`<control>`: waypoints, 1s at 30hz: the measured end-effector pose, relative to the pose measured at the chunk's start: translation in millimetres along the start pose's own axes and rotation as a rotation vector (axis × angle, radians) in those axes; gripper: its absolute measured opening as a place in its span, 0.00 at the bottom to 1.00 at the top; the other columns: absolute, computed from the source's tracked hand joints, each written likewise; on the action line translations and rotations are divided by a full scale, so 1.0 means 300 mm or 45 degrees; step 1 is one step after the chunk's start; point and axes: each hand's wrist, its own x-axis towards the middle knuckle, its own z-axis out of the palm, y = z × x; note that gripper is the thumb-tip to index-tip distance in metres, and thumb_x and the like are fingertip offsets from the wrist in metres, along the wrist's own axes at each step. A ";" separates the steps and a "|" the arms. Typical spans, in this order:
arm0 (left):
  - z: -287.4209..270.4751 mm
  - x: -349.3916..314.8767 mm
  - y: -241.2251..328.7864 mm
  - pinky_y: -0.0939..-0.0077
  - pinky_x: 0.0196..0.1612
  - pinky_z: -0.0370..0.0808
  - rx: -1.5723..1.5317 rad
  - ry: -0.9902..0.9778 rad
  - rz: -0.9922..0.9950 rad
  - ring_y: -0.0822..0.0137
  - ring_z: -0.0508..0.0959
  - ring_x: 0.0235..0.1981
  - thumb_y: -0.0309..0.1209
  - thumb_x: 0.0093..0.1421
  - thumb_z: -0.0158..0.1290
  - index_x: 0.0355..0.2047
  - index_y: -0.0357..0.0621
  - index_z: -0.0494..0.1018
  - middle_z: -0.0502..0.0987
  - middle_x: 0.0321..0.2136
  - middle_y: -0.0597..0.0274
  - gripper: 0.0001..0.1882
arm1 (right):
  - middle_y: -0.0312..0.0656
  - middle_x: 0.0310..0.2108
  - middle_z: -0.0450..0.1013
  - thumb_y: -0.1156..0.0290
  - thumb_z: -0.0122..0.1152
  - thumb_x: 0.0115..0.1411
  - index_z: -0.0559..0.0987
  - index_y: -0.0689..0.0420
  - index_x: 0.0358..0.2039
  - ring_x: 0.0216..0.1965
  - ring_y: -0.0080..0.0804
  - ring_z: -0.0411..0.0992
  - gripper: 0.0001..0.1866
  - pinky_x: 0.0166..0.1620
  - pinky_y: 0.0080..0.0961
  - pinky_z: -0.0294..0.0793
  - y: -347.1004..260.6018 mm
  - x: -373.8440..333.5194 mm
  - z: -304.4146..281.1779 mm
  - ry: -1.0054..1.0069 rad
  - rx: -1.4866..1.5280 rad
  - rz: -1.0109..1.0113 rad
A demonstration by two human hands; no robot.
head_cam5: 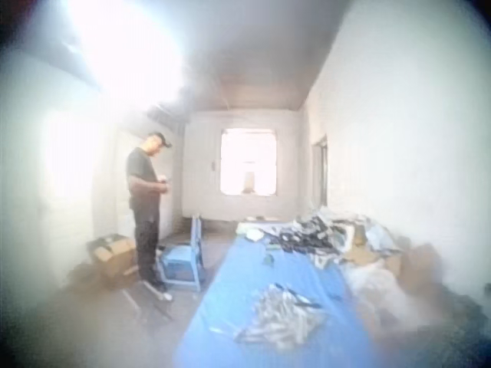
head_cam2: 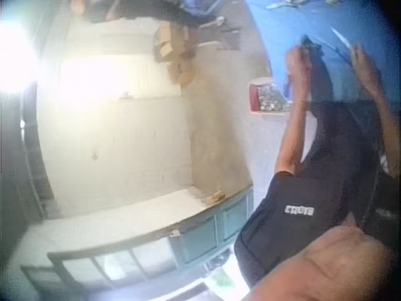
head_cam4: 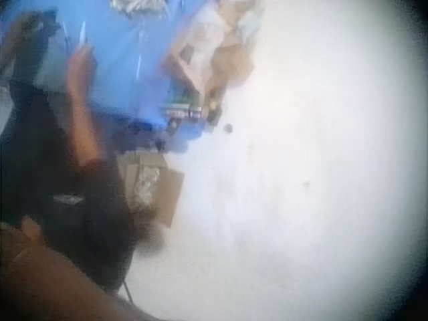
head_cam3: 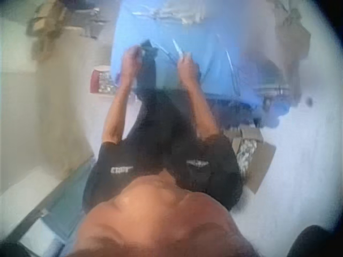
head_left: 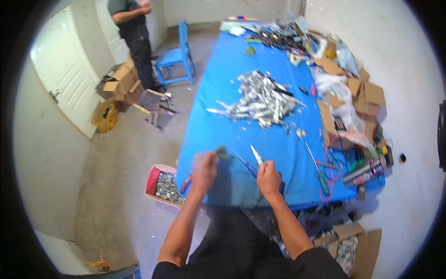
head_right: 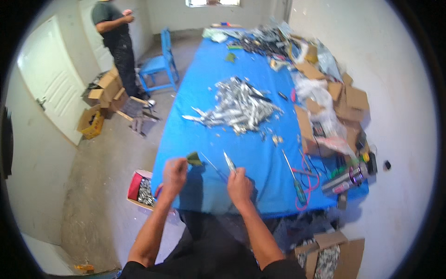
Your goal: The person disassembles metal hardware components by hand and using pliers, wiping parts with a green cloth and using a screwdriver to pry internal elements.
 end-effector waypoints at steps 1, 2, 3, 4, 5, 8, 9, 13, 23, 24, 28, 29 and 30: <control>-0.027 0.050 0.053 0.49 0.48 0.77 -0.108 -0.088 -0.146 0.42 0.80 0.43 0.26 0.67 0.62 0.45 0.40 0.80 0.82 0.40 0.47 0.08 | 0.62 0.32 0.82 0.55 0.54 0.75 0.73 0.58 0.49 0.36 0.70 0.80 0.17 0.41 0.63 0.76 0.020 -0.002 -0.014 0.064 0.061 0.039; -0.030 0.057 0.037 0.53 0.54 0.78 -0.099 0.010 -0.069 0.43 0.81 0.50 0.27 0.65 0.65 0.50 0.39 0.80 0.83 0.47 0.45 0.14 | 0.61 0.33 0.82 0.56 0.54 0.75 0.74 0.58 0.49 0.36 0.69 0.80 0.17 0.40 0.63 0.77 0.009 -0.023 -0.019 0.070 0.115 0.069; -0.037 0.063 0.047 0.56 0.58 0.78 -0.116 -0.003 -0.081 0.43 0.80 0.55 0.29 0.64 0.67 0.53 0.38 0.80 0.82 0.53 0.43 0.18 | 0.60 0.33 0.82 0.56 0.54 0.75 0.74 0.57 0.48 0.37 0.69 0.80 0.17 0.40 0.62 0.77 -0.001 -0.041 -0.029 0.086 0.162 0.102; -0.045 0.073 0.095 0.56 0.58 0.78 -0.098 -0.003 -0.084 0.43 0.80 0.55 0.30 0.64 0.67 0.53 0.38 0.80 0.82 0.53 0.43 0.19 | 0.59 0.34 0.82 0.56 0.55 0.76 0.74 0.57 0.48 0.37 0.69 0.80 0.16 0.40 0.61 0.77 -0.013 -0.043 -0.041 0.116 0.215 0.119; -0.046 0.074 0.137 0.56 0.59 0.77 -0.079 -0.002 -0.088 0.43 0.80 0.56 0.32 0.64 0.68 0.54 0.38 0.81 0.82 0.52 0.43 0.20 | 0.57 0.32 0.82 0.58 0.56 0.75 0.74 0.59 0.47 0.35 0.64 0.81 0.15 0.39 0.57 0.77 -0.020 -0.057 -0.060 0.146 0.243 0.127; -0.003 -0.030 0.238 0.58 0.56 0.79 -0.270 -0.130 -0.316 0.46 0.83 0.52 0.35 0.64 0.67 0.53 0.38 0.81 0.84 0.49 0.45 0.21 | 0.51 0.30 0.80 0.64 0.58 0.76 0.74 0.62 0.45 0.31 0.51 0.81 0.13 0.36 0.45 0.78 -0.063 -0.110 -0.077 0.202 0.374 0.148; -0.016 -0.041 0.322 0.63 0.50 0.80 -0.375 -0.315 -0.554 0.54 0.85 0.47 0.39 0.67 0.66 0.53 0.35 0.81 0.86 0.45 0.48 0.22 | 0.52 0.30 0.80 0.64 0.58 0.76 0.74 0.62 0.46 0.32 0.51 0.82 0.13 0.36 0.45 0.78 -0.078 -0.128 -0.084 0.190 0.394 0.170; 0.033 -0.183 0.370 0.74 0.45 0.77 -0.927 -0.510 -0.919 0.70 0.80 0.42 0.42 0.74 0.59 0.51 0.34 0.81 0.84 0.41 0.61 0.20 | 0.53 0.33 0.81 0.62 0.57 0.77 0.74 0.62 0.48 0.34 0.53 0.82 0.14 0.38 0.46 0.79 -0.164 -0.206 -0.106 0.085 0.502 0.176; -0.055 -0.255 0.369 0.77 0.34 0.78 -0.921 -0.471 -1.134 0.71 0.83 0.32 0.42 0.76 0.56 0.46 0.38 0.77 0.84 0.37 0.58 0.17 | 0.44 0.31 0.82 0.64 0.56 0.78 0.75 0.62 0.48 0.32 0.33 0.81 0.12 0.38 0.35 0.80 -0.149 -0.289 -0.144 -0.044 0.707 0.223; -0.072 -0.243 0.359 0.77 0.33 0.78 -0.826 -0.516 -1.129 0.71 0.82 0.31 0.42 0.76 0.56 0.46 0.38 0.77 0.84 0.36 0.58 0.17 | 0.43 0.30 0.82 0.64 0.56 0.78 0.75 0.62 0.48 0.32 0.33 0.81 0.12 0.37 0.35 0.80 -0.131 -0.284 -0.157 -0.033 0.648 0.237; -0.101 -0.180 0.279 0.72 0.30 0.77 -0.531 -0.547 -1.009 0.71 0.80 0.26 0.42 0.73 0.59 0.37 0.35 0.78 0.82 0.25 0.59 0.19 | 0.49 0.29 0.82 0.62 0.58 0.76 0.76 0.57 0.48 0.31 0.50 0.81 0.12 0.36 0.46 0.79 -0.029 -0.234 -0.174 0.096 0.419 0.149; -0.108 -0.157 0.256 0.69 0.30 0.77 -0.444 -0.553 -0.962 0.70 0.80 0.25 0.42 0.72 0.60 0.35 0.33 0.78 0.81 0.23 0.58 0.20 | 0.53 0.29 0.82 0.60 0.58 0.75 0.77 0.55 0.49 0.32 0.59 0.82 0.12 0.35 0.52 0.78 -0.012 -0.217 -0.186 0.116 0.369 0.140; -0.115 -0.139 0.222 0.63 0.29 0.76 -0.315 -0.508 -0.852 0.64 0.81 0.24 0.42 0.71 0.61 0.34 0.33 0.78 0.81 0.23 0.53 0.20 | 0.54 0.29 0.81 0.61 0.58 0.75 0.77 0.55 0.49 0.32 0.61 0.81 0.12 0.34 0.53 0.77 -0.010 -0.202 -0.209 0.147 0.303 0.156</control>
